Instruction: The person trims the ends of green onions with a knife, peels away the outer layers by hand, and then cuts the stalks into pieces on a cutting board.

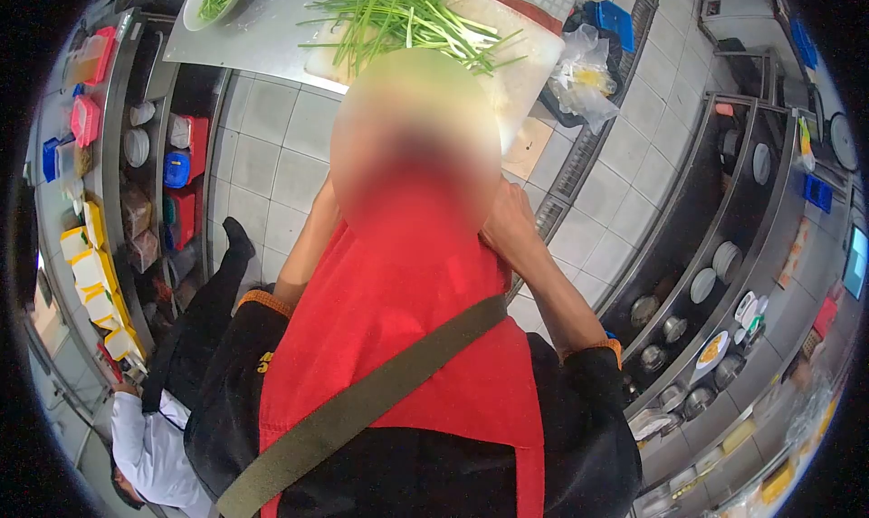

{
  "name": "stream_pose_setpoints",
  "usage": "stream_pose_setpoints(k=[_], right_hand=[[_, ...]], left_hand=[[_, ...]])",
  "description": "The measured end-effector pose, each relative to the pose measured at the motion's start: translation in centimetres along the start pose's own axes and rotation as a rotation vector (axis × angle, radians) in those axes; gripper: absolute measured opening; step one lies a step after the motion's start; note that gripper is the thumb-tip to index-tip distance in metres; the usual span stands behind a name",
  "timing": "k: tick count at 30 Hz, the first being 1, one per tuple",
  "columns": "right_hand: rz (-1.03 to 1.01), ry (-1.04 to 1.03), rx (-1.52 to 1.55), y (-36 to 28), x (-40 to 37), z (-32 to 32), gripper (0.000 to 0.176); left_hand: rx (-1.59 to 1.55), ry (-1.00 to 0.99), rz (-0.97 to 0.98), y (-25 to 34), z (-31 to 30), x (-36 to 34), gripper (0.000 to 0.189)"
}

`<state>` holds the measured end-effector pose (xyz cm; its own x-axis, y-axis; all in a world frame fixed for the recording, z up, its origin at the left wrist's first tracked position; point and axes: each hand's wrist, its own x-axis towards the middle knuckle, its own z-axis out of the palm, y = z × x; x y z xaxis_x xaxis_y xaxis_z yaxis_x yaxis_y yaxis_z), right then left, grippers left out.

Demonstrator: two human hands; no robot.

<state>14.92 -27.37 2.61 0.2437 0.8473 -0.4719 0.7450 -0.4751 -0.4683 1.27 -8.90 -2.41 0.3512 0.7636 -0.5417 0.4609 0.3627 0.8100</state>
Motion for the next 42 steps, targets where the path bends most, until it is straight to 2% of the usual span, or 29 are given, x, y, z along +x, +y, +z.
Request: stream_pose_setpoints(k=[14, 19, 20, 22, 23, 24, 25, 26, 28, 29, 32, 36, 37, 38, 40, 41, 42], right_hand=[[0.030, -0.041, -0.114, 0.0, 0.4, -0.2, 0.075], [-0.036, 0.037, -0.036, 0.4, 1.7, 0.4, 0.070], [-0.040, 0.041, -0.036, 0.4, 1.8, 0.4, 0.070], [-0.073, 0.190, 0.275, 0.4, 1.7, 0.5, 0.060], [-0.074, 0.195, 0.271, 0.2, 2.1, 0.3, 0.060], [-0.086, 0.308, 0.309, -0.5, 2.5, 0.1, 0.055], [-0.097, 0.421, 0.347, -1.2, 2.9, 0.0, 0.050], [-0.092, 0.419, 0.347, -2.0, 3.7, 0.0, 0.050], [0.011, 0.497, 0.388, -3.2, 6.8, -0.6, 0.038], [-0.006, 0.519, 0.391, -2.9, 8.4, 0.0, 0.029], [-0.032, 0.424, 0.296, -1.9, 11.2, 0.7, 0.025], [0.003, 0.511, 0.470, -2.9, 10.8, -0.2, 0.021], [0.008, 0.573, 0.501, -2.7, 10.7, 0.1, 0.019], [-0.001, 0.570, 0.490, -2.3, 10.2, 0.1, 0.019], [-0.011, 0.725, 0.501, -3.3, 9.4, -1.1, 0.022], [-0.030, 0.720, 0.497, -4.0, 9.0, -1.8, 0.022], [0.050, 0.735, 0.586, -5.4, 8.5, -3.2, 0.021]], left_hand=[[0.021, 0.002, 0.049, -0.2, 0.0, 0.5, 0.018], [0.024, -0.024, 0.020, 0.4, -0.7, 0.1, 0.017], [-0.018, -0.001, 0.067, 0.2, -1.2, 0.2, 0.019], [-0.059, 0.017, 0.119, 1.4, -2.5, 0.0, 0.021], [-0.101, 0.035, 0.050, 2.1, -3.3, 0.1, 0.024], [-0.141, 0.053, -0.024, 2.7, -3.9, 0.0, 0.028], [-0.146, 0.050, -0.015, 2.5, -4.2, 0.6, 0.030], [-0.145, 0.047, -0.019, 2.1, -4.3, 1.1, 0.030], [-0.254, -0.028, 0.019, 2.3, -4.4, 2.1, 0.026], [-0.291, -0.028, 0.008, 2.8, -4.2, 2.1, 0.020], [-0.259, -0.038, 0.032, 2.9, -3.9, 3.5, 0.017], [-0.339, -0.121, 0.040, 3.4, -2.3, 5.3, 0.013], [-0.286, -0.207, 0.016, 4.1, -2.5, 5.6, 0.022], [-0.298, -0.202, 0.020, 4.1, -2.8, 5.7, 0.022], [-0.380, -0.307, 0.018, 4.3, -3.9, 6.0, 0.033], [-0.416, -0.360, 0.017, 4.3, -4.6, 6.1, 0.039], [-0.423, -0.348, 0.027, 4.4, -5.7, 6.2, 0.039]])
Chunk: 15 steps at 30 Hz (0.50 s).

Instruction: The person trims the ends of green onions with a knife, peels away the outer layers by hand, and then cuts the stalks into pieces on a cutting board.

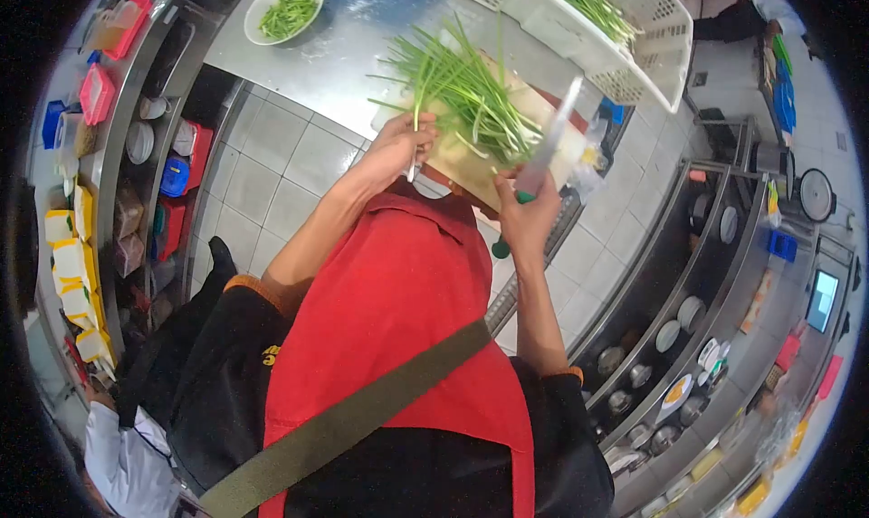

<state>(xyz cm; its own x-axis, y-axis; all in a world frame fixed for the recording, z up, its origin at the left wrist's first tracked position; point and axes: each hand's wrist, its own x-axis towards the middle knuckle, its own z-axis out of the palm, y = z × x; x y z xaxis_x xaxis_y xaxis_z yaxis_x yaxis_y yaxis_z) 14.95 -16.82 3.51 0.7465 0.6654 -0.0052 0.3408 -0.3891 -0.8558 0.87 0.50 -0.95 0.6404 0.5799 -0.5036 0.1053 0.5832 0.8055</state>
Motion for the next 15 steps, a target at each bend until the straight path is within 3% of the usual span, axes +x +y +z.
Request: stream_pose_setpoints(k=[2, 5, 7, 10, 11, 15], right_hand=[[0.095, 0.042, 0.057, -3.2, 1.1, 0.0, 0.020], [-0.248, 0.062, -0.065, -9.0, 4.3, 2.3, 0.024], [-0.274, -0.012, 0.017, -12.0, 6.6, 4.8, 0.025], [-0.496, -0.094, 0.227, -16.5, 10.1, 9.8, 0.029], [-0.578, -0.124, 0.272, -18.0, 11.5, 11.6, 0.030], [-0.648, -0.099, 0.029, -22.9, 16.0, 19.0, 0.035]], left_hand=[[-0.214, -0.144, -0.022, 0.7, -1.6, -0.7, 0.038], [-0.194, -0.125, 0.034, 2.4, -3.3, -2.3, 0.034], [-0.206, -0.137, 0.064, 3.0, -4.9, -3.1, 0.031], [-0.138, -0.066, 0.148, 3.3, -6.4, -4.2, 0.030], [-0.154, -0.014, 0.079, 3.9, -6.8, -4.8, 0.029], [-0.178, 0.088, 0.099, 4.3, -7.9, -5.4, 0.028]])
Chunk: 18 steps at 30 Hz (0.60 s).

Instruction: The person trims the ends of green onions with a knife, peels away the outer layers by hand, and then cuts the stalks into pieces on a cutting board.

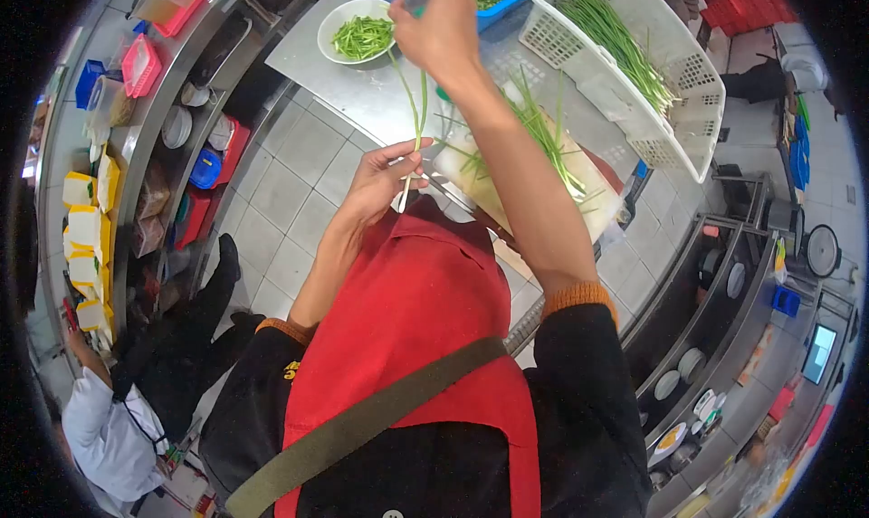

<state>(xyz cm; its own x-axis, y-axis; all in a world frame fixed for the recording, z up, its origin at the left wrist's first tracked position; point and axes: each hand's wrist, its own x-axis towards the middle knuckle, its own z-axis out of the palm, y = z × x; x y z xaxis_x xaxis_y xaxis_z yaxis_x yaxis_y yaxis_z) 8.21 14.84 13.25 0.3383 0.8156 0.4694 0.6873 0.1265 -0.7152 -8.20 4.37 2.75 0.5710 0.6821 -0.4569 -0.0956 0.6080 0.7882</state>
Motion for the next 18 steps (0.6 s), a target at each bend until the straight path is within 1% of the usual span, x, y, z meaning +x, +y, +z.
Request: stream_pose_setpoints(k=[1, 2, 3, 4, 5, 7, 9, 10, 12, 13, 15, 16, 17, 18], right_hand=[[-0.005, -0.002, 0.003, 0.5, 1.2, 1.4, 0.035], [0.051, -0.081, -0.013, 1.3, 2.2, 2.8, 0.037], [0.108, -0.159, -0.031, 1.0, 2.5, 3.1, 0.039], [0.132, -0.167, -0.013, 0.9, 2.4, 3.0, 0.035], [0.129, -0.169, -0.014, 1.1, 1.9, 2.3, 0.035], [-0.048, -0.198, -0.164, 1.4, 0.2, -0.5, 0.038], [0.002, -0.188, 0.037, -0.1, -2.6, -4.1, 0.043], [0.005, -0.184, 0.033, -0.4, -4.1, -5.3, 0.043], [0.208, -0.334, 0.057, 0.0, -6.7, -7.2, 0.038], [0.223, -0.307, 0.046, 1.0, -7.6, -7.7, 0.038], [0.340, -0.385, 0.029, 2.6, -9.3, -8.3, 0.037], [0.289, -0.337, 0.065, 2.4, -10.0, -9.0, 0.032], [0.306, -0.310, 0.056, 2.5, -10.6, -9.6, 0.032], [0.317, -0.292, 0.125, 2.6, -11.2, -10.1, 0.029]], left_hand=[[-0.015, 0.015, 0.010, 0.1, -0.2, 0.0, 0.028], [-0.031, 0.028, 0.018, 0.1, -0.3, -0.1, 0.028], [-0.032, 0.028, 0.019, 0.2, -0.3, -0.2, 0.028], [-0.052, 0.045, 0.023, 0.2, -0.2, -0.3, 0.028], [-0.074, 0.063, 0.029, 0.3, -0.2, -0.3, 0.029], [-0.093, 0.072, 0.037, 0.4, -0.4, 0.1, 0.029], [-0.112, 0.082, 0.020, -0.4, -0.4, -0.1, 0.029], [-0.138, 0.054, 0.022, -0.5, -0.4, 0.3, 0.029], [-0.155, -0.006, 0.024, -0.5, 0.2, 0.8, 0.029], [-0.140, -0.033, 0.012, -0.5, 0.6, 1.0, 0.029], [-0.117, -0.092, 0.017, -0.4, 1.6, 1.1, 0.028], [-0.093, -0.078, -0.008, 0.4, 2.8, 0.8, 0.027], [-0.078, -0.105, -0.022, 0.3, 3.5, 1.0, 0.027], [-0.071, -0.133, -0.027, 0.3, 3.9, 1.1, 0.027]])
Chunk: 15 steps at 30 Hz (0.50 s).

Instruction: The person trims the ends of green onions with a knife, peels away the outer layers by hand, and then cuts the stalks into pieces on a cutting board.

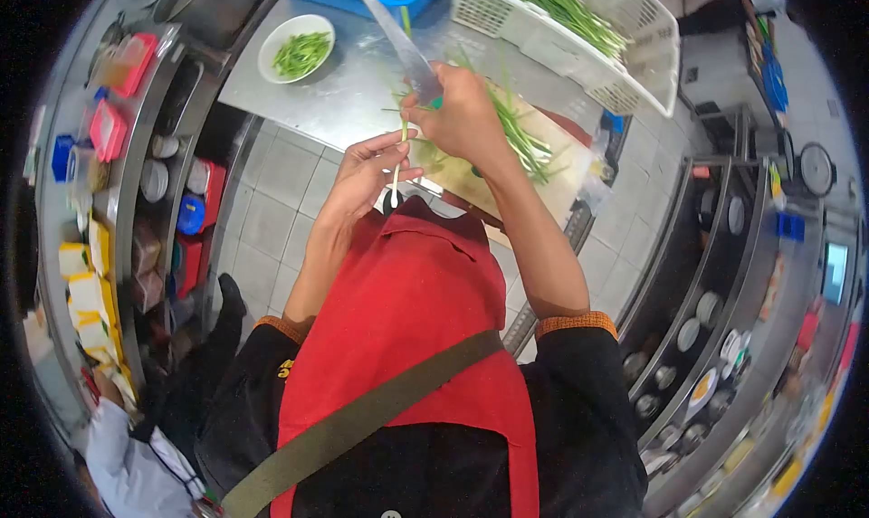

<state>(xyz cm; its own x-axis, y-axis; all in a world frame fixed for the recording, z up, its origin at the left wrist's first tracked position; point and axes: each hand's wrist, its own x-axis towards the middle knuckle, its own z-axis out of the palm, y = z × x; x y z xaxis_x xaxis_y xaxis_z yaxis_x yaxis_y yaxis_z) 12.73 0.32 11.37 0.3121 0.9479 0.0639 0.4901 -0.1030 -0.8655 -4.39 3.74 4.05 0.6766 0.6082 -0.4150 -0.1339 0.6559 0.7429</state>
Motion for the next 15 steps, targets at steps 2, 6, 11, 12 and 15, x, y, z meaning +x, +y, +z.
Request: stream_pose_setpoints(k=[2, 6, 11, 12, 15], right_hand=[[0.007, 0.030, 0.075, 0.7, -1.2, -1.0, 0.026], [-0.020, 0.069, -0.064, 2.5, -3.3, -2.9, 0.024], [-0.001, 0.108, -0.147, 3.8, -6.0, -3.7, 0.029], [-0.042, 0.151, -0.155, 4.5, -6.6, -3.2, 0.031], [-0.082, 0.329, -0.200, 5.7, -7.2, -3.9, 0.035]], left_hand=[[0.021, -0.043, -0.018, -0.4, 0.9, 0.5, 0.026], [0.083, -0.106, -0.073, -0.9, 3.2, 0.7, 0.022], [0.145, -0.128, -0.138, -2.4, 5.0, 1.0, 0.015], [0.154, -0.117, -0.148, -2.7, 5.3, 1.1, 0.016], [0.187, -0.154, -0.185, -3.6, 6.0, 0.2, 0.017]])
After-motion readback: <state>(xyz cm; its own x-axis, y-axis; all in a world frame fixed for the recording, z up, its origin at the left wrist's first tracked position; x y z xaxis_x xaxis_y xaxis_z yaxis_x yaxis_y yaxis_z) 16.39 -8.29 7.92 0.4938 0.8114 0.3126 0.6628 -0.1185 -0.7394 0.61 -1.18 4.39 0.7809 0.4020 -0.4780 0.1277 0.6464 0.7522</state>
